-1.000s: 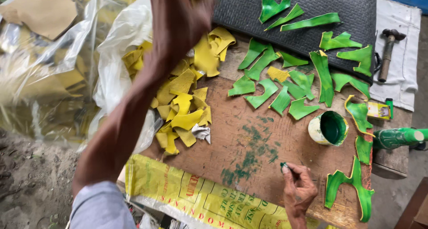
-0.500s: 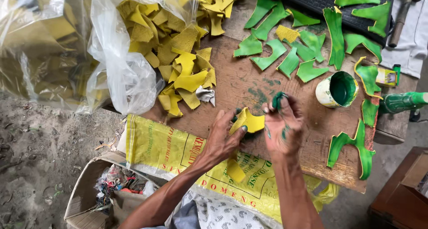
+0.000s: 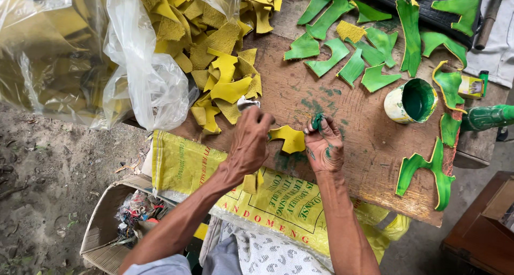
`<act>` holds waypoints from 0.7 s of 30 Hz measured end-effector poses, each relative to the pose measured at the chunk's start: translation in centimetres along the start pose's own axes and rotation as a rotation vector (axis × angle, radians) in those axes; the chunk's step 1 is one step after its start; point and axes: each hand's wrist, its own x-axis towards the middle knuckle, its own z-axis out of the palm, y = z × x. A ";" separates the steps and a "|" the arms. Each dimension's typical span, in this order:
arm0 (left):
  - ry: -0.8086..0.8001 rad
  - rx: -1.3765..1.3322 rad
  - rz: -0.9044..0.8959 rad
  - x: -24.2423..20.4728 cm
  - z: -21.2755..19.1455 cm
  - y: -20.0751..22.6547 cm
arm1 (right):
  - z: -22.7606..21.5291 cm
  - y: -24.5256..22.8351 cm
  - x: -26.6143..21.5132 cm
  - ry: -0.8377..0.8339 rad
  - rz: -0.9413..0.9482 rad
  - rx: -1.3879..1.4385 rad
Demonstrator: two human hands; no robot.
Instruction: The person paints yellow rubber pieces green using a small sponge. They pick up individual pieces from a pile, apply green paint to the surface, and place the finished pieces on a black mat. The process is repeated for multiple pieces throughout the video.
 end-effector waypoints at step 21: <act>-0.297 0.084 0.506 -1.2 2.7 0.0 | 0.0 -0.6 0.2 -0.009 0.052 -0.002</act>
